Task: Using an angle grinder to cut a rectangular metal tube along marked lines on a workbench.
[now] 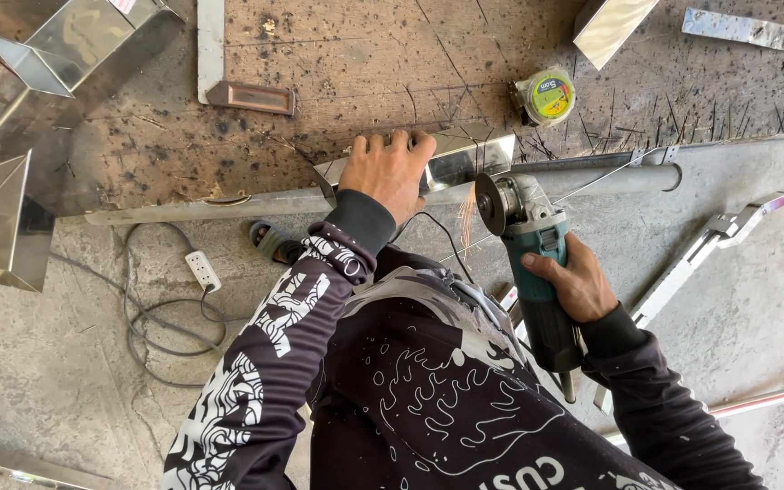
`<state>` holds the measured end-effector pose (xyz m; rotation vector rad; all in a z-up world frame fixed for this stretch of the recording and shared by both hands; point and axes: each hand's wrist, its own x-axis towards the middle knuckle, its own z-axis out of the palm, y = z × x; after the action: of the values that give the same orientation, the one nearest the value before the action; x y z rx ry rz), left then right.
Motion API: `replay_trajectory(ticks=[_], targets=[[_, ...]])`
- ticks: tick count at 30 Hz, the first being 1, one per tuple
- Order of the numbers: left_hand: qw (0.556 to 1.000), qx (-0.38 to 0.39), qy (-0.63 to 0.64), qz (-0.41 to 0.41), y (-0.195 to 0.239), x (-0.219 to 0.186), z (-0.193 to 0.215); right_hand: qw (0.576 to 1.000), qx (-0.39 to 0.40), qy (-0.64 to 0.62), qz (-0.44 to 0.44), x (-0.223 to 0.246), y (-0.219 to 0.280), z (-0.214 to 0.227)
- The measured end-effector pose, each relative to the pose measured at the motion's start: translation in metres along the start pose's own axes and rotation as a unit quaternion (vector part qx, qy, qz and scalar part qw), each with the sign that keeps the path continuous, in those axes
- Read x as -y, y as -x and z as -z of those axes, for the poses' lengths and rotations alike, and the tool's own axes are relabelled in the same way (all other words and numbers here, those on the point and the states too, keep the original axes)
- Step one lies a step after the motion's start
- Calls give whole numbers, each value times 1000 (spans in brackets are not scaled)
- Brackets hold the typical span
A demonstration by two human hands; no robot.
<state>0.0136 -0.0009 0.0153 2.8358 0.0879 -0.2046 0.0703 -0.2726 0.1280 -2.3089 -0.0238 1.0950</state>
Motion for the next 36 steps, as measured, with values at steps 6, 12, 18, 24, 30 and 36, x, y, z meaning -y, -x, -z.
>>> replay_trajectory(ticks=[6, 12, 18, 24, 30, 36], targets=[[1000, 2, -10, -9, 1, 0, 0, 1000, -3, 0, -4, -4, -7, 2], [1000, -4, -16, -14, 1, -1, 1, 1000, -7, -20, 13, 10, -3, 1], [1000, -7, -13, -12, -2, 1, -11, 1000, -12, -10, 5, 12, -5, 1], [1000, -6, -18, -10, 0, -1, -3, 1000, -14, -14, 13, 21, -3, 2], [1000, -7, -22, -11, 1, -1, -4, 1000, -13, -10, 17, 21, -5, 4], [1000, -12, -15, -11, -2, 0, -12, 1000, -10, -9, 2, 13, -1, 0]])
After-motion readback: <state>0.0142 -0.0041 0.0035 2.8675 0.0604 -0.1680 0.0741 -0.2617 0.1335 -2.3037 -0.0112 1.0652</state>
